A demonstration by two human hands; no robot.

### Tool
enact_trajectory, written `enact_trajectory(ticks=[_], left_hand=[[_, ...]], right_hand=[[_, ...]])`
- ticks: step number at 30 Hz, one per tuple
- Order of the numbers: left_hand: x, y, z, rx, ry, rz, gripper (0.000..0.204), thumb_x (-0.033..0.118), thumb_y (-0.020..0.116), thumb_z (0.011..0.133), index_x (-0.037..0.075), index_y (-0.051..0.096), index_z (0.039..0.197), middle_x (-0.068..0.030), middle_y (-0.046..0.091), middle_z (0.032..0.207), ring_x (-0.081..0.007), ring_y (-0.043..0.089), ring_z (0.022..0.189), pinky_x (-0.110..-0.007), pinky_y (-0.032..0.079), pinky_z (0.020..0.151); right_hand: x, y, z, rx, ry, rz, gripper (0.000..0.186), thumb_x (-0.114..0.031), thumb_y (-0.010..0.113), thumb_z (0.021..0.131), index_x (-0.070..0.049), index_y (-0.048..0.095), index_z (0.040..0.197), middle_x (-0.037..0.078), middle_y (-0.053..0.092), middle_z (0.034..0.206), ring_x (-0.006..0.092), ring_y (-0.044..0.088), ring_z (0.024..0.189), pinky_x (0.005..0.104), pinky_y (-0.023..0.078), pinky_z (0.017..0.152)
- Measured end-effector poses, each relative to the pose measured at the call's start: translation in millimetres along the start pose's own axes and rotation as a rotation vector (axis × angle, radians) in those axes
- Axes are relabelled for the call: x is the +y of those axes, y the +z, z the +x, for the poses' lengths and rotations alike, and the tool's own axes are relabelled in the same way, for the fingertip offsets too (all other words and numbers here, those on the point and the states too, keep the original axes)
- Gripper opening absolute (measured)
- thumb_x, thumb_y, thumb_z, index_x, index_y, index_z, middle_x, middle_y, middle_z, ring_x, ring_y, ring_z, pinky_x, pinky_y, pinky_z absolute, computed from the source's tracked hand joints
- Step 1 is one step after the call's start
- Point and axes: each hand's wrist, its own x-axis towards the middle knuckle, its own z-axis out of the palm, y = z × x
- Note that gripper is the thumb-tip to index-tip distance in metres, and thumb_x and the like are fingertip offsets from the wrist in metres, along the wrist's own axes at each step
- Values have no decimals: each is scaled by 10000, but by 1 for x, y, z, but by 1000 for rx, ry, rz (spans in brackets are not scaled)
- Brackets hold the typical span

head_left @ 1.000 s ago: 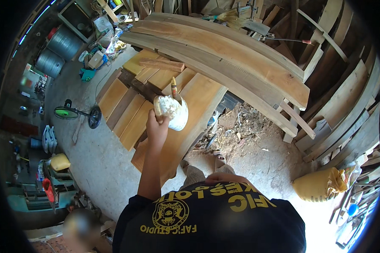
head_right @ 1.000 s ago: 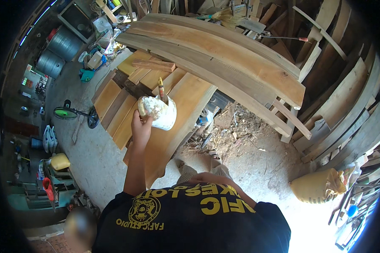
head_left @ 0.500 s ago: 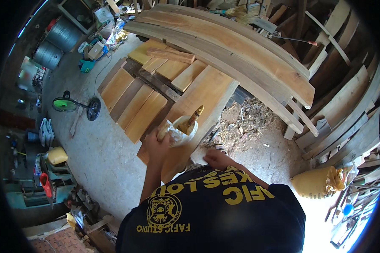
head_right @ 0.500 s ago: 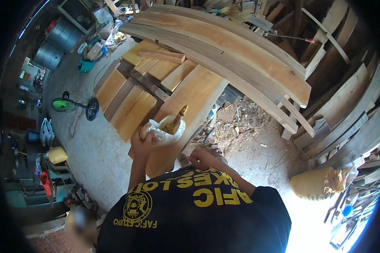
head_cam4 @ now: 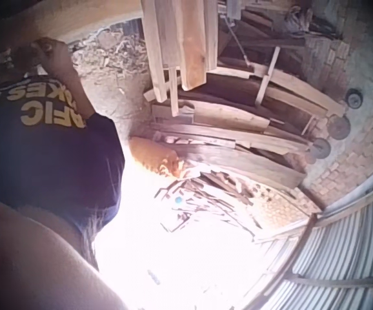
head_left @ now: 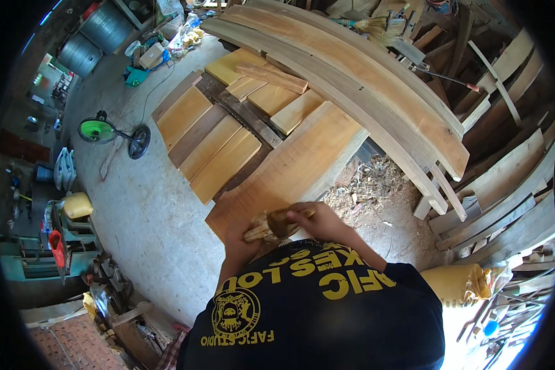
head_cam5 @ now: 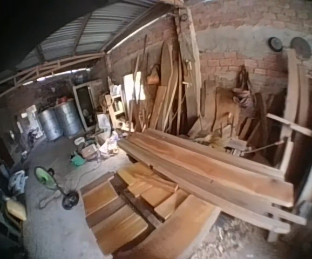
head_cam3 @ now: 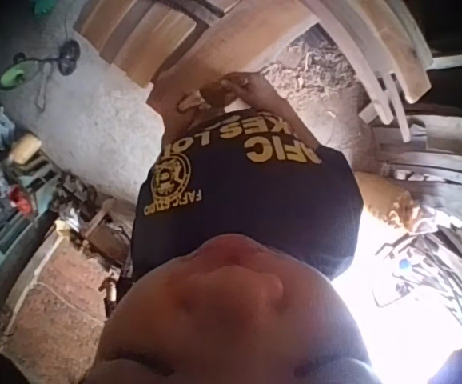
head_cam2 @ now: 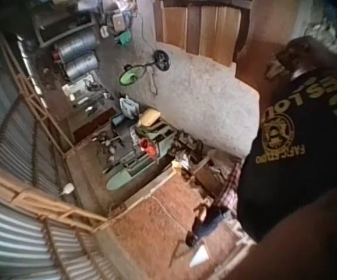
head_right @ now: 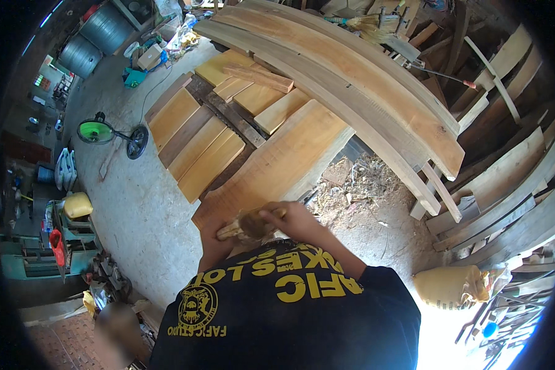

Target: The person cuts a wooden board with a handsaw, breaks off the cut section by hand, and applies liquid onto wooden planks using a brush.

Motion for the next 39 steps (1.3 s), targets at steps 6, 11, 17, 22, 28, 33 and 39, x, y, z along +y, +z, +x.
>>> enact_trajectory(ticks=[6, 11, 17, 22, 28, 33, 39], left_hand=[[-21, -31, -22, 188, -179, -30, 178, 54, 685, 647, 37, 510, 676, -82, 493, 635, -206, 463, 568, -327, 386, 533], [-20, -31, -29, 266, -154, -3, 196, 28, 666, 708, 41, 478, 654, -75, 470, 622, -205, 442, 562, -328, 370, 525], [-9, -27, -25, 213, -83, 72, 220, 9, 646, 723, 40, 452, 626, -76, 445, 609, -198, 408, 559, -326, 342, 514], [-23, -32, -38, 268, -114, -4, 234, 22, 645, 742, 37, 443, 623, -70, 432, 600, -186, 394, 552, -318, 339, 511], [-21, -38, -46, 278, -118, 19, 191, 30, 636, 758, 33, 479, 649, -60, 440, 602, -170, 390, 548, -307, 347, 509], [-16, -33, -43, 265, -113, 59, 199, 24, 639, 742, 42, 470, 639, -58, 440, 603, -182, 390, 554, -315, 343, 510], [-11, -33, -50, 290, -82, 74, 215, 12, 653, 708, 53, 459, 625, -57, 447, 602, -207, 397, 564, -331, 343, 519]], right_hand=[[-5, -108, 13, 371, -101, 409, 336, -264, 431, 964, 27, 598, 947, 110, 661, 769, 180, 641, 650, 276, 520, 538], [50, -146, 62, 769, -95, -310, 310, -270, 468, 945, -26, 643, 870, 131, 654, 834, 209, 645, 643, 291, 511, 548], [72, 20, 58, 219, -164, -996, 105, -192, 573, 800, -155, 585, 898, 106, 589, 753, 231, 603, 527, 373, 458, 399], [73, 31, 61, 373, -407, -493, 161, -179, 526, 873, -66, 593, 780, 168, 614, 840, 216, 604, 525, 343, 508, 473], [93, -143, 99, 724, -23, -183, 299, -279, 493, 937, -28, 628, 850, 136, 640, 659, 193, 609, 499, 314, 471, 423], [126, -94, 110, 473, -256, -915, 120, -252, 544, 877, -156, 603, 919, 117, 630, 874, 264, 628, 609, 366, 513, 479], [44, -2, 112, 539, -278, -134, 216, -203, 590, 864, -46, 650, 728, 130, 563, 570, 300, 578, 491, 362, 460, 476]])
